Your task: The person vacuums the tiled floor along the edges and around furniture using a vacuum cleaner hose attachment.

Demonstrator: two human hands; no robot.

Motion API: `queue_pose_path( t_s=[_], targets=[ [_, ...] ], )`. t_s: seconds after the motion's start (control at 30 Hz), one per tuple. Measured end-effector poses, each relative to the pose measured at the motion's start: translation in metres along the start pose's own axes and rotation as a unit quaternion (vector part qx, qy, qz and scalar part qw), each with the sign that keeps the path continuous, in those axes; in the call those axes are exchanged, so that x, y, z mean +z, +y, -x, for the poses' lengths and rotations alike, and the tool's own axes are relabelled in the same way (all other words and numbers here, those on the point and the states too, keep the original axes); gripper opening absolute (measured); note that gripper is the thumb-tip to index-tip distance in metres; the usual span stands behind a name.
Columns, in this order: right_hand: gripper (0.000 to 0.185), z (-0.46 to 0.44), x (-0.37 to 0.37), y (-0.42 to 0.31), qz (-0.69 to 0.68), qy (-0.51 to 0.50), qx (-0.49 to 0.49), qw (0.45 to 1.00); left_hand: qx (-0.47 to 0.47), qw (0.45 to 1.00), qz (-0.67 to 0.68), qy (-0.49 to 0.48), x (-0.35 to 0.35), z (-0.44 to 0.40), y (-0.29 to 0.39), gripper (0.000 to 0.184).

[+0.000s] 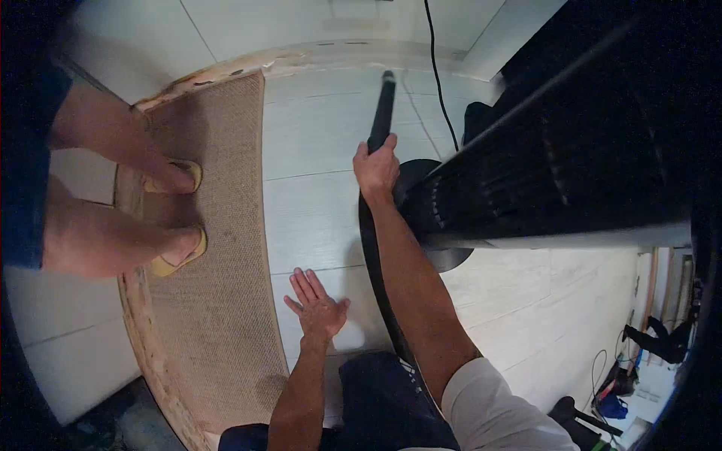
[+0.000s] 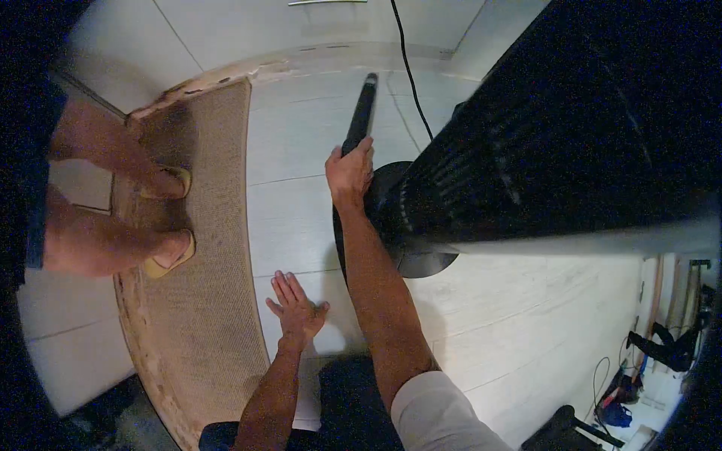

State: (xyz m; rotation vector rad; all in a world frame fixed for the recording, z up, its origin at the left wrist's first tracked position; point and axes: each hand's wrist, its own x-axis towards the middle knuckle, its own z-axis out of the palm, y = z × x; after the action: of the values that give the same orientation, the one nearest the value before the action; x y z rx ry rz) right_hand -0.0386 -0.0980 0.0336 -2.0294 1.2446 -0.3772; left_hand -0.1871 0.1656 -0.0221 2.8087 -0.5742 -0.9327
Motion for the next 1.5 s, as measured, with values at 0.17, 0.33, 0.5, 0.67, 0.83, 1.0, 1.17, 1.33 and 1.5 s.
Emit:
queue_pose_path(
  t_s=[0.17, 0.33, 0.5, 0.67, 0.83, 1.0, 1.17, 1.33, 1.5],
  targets=[
    [0.069, -0.054, 0.011, 0.007, -0.032, 0.122, 0.103, 0.987, -0.019, 0.999, 0.001, -0.041, -0.006, -0.003, 0.006, 0.117],
    [0.069, -0.103, 0.009, 0.018, -0.065, 0.228, 0.189, 0.953, -0.001, 0.999, -0.015, -0.039, 0.001, -0.005, -0.001, 0.118],
    [0.064, -0.132, 0.016, 0.013, -0.085, 0.206, 0.135, 0.965, 0.018, 0.999, -0.027, -0.022, 0.009, -0.004, -0.007, 0.116],
    [0.064, -0.073, 0.008, 0.013, -0.041, 0.128, 0.042, 0.990, -0.009, 0.998, -0.030, -0.062, 0.000, -0.006, -0.002, 0.118],
    [0.076, 0.029, -0.007, 0.026, 0.077, 0.033, -0.047, 0.995, -0.009, 0.997, 0.024, -0.071, -0.007, -0.007, 0.002, 0.116],
    [0.069, 0.088, -0.069, 0.009, 0.062, -0.144, -0.094, 0.983, 0.017, 0.999, -0.038, 0.004, 0.026, -0.013, -0.015, 0.130],
    [0.053, 0.133, -0.164, 0.033, 0.061, -0.218, -0.113, 0.968, -0.005, 0.994, -0.077, -0.082, -0.032, 0.001, 0.006, 0.123],
    [0.048, 0.222, -0.253, 0.101, 0.098, -0.290, -0.145, 0.941, 0.056, 0.979, 0.154, -0.120, -0.008, -0.025, -0.078, 0.109],
    [0.059, 0.333, -0.348, 0.188, 0.121, -0.247, -0.061, 0.960, 0.086, 0.991, 0.099, -0.020, -0.035, 0.053, -0.052, 0.090]
  ],
)
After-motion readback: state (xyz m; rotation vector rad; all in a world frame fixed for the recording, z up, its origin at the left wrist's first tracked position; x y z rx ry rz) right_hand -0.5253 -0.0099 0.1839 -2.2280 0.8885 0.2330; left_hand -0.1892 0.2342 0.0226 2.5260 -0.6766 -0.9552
